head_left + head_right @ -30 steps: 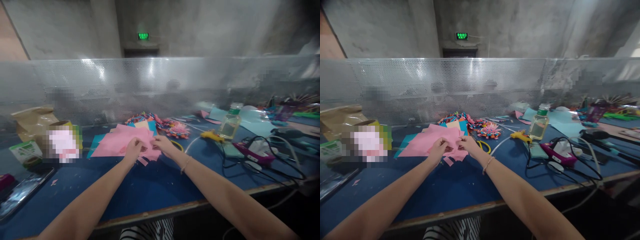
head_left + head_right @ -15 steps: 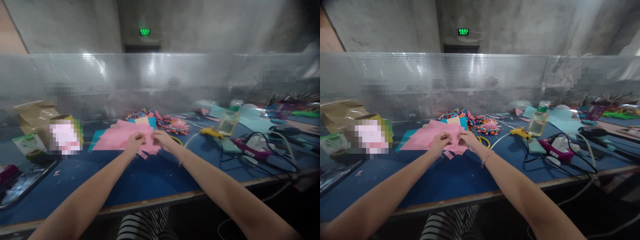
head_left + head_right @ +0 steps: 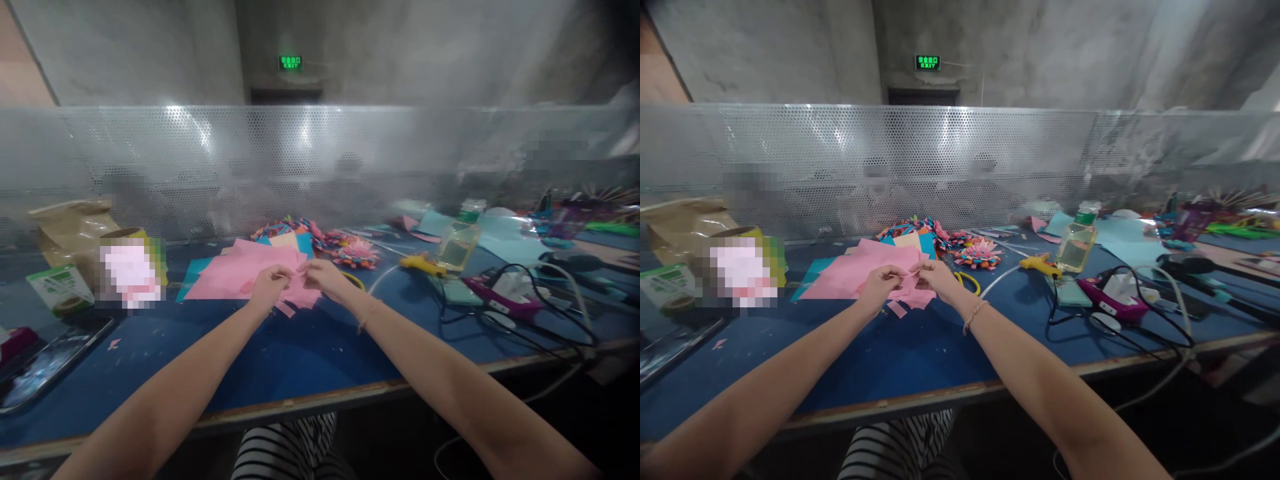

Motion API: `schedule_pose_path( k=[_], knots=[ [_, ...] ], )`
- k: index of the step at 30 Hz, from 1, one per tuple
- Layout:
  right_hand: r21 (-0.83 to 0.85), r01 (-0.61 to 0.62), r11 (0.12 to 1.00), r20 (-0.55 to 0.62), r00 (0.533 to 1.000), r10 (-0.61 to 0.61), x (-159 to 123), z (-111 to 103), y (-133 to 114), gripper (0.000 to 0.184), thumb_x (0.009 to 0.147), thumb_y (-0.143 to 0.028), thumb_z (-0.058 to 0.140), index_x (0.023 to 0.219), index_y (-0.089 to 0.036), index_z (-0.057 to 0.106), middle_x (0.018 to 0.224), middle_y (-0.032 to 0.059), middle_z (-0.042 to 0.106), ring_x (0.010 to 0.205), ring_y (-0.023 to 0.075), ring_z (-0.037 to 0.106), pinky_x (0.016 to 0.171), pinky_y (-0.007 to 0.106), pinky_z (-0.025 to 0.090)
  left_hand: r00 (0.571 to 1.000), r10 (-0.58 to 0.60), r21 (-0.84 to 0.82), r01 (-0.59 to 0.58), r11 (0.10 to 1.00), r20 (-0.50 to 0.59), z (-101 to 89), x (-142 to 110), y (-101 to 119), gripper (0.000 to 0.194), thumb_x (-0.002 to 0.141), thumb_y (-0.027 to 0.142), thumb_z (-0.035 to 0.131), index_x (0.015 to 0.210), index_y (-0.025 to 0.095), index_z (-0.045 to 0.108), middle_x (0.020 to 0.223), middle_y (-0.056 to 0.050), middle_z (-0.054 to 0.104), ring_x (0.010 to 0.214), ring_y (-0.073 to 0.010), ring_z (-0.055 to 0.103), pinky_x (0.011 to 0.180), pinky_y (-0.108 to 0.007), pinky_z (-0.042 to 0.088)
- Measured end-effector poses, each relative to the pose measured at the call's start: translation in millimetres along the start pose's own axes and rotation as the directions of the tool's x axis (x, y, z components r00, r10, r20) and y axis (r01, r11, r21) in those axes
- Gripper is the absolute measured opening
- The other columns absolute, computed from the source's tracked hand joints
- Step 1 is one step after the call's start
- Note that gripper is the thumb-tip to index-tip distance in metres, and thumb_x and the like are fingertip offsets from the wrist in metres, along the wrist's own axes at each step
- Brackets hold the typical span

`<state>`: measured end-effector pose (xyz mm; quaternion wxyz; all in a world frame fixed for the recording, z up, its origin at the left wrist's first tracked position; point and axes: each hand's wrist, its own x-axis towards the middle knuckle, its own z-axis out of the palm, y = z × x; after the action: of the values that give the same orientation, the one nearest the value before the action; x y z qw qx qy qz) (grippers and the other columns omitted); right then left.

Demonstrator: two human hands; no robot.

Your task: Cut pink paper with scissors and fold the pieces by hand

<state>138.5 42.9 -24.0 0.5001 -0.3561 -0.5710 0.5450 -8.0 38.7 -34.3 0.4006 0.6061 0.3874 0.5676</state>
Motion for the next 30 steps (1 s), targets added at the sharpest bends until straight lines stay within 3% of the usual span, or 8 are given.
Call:
schedule_pose_path(
  k=[5,9,11,16,24,30],
  knots=[
    [0.128,-0.017,0.992,-0.027,0.999,0.021,0,2,-5,0.017,0.056,-0.012,0.043,0.064,-0.015,0.057,0.050,-0.0033,0.050,0.048,0.0071,0.048,0.055,0.024,0.043,0.999,-0.053,-0.117,0.054,0.992,0.004,2.7,-3,3,0.018,0.052,0.011,0.046,0.062,0.014,0.060,0.065,-0.001,0.060,0.057,-0.0108,0.055,0.061,-0.028,0.047],
    [0.196,-0.010,0.981,-0.003,1.000,0.011,-2,2,-9,0.012,0.059,-0.019,0.048,0.060,-0.013,0.058,0.058,0.0007,0.056,0.052,0.0074,0.049,0.056,0.023,0.042,0.997,-0.078,-0.172,0.072,0.982,-0.029,4.4,-4,7,0.014,0.056,0.016,0.048,0.059,0.012,0.061,0.066,-0.003,0.060,0.059,-0.0114,0.056,0.063,-0.029,0.047],
    [0.134,0.042,0.990,-0.021,0.999,-0.040,-2,2,-7,0.011,0.057,-0.021,0.055,0.064,-0.013,0.059,0.065,0.0018,0.059,0.056,0.0076,0.050,0.057,0.023,0.042,0.998,-0.064,-0.136,0.060,0.989,-0.026,5.0,-5,9,0.013,0.057,0.020,0.052,0.060,0.011,0.061,0.066,-0.004,0.060,0.060,-0.0117,0.056,0.064,-0.029,0.048],
    [-0.012,0.124,0.992,-0.091,0.988,-0.125,2,1,-1,0.030,0.054,-0.024,0.063,0.082,-0.014,0.059,0.069,0.0015,0.061,0.055,0.0074,0.051,0.057,0.024,0.042,0.997,-0.065,-0.053,0.063,0.997,-0.035,7.2,-7,10,0.019,0.052,0.020,0.061,0.068,0.013,0.056,0.058,0.001,0.055,0.055,-0.0106,0.053,0.057,-0.029,0.048],
    [0.063,0.110,0.992,-0.088,0.991,-0.104,2,3,-2,0.031,0.054,-0.023,0.065,0.083,-0.014,0.059,0.070,0.0025,0.063,0.059,0.0081,0.053,0.051,0.019,0.037,0.998,-0.041,0.095,0.036,0.995,0.053,4.4,-1,-2,0.009,0.052,0.018,0.059,0.059,0.013,0.055,0.051,0.002,0.053,0.046,-0.0065,0.046,0.046,-0.019,0.038],
    [0.156,0.148,0.977,-0.083,0.987,-0.136,3,2,-1,0.026,0.059,-0.026,0.061,0.081,-0.014,0.060,0.068,0.0024,0.062,0.067,0.0110,0.055,0.052,0.019,0.039,0.989,-0.109,0.044,0.104,0.994,0.105,7.2,-4,3,0.010,0.051,0.018,0.060,0.056,0.013,0.053,0.044,0.004,0.050,0.042,-0.0065,0.045,0.047,-0.021,0.038]
  ],
)
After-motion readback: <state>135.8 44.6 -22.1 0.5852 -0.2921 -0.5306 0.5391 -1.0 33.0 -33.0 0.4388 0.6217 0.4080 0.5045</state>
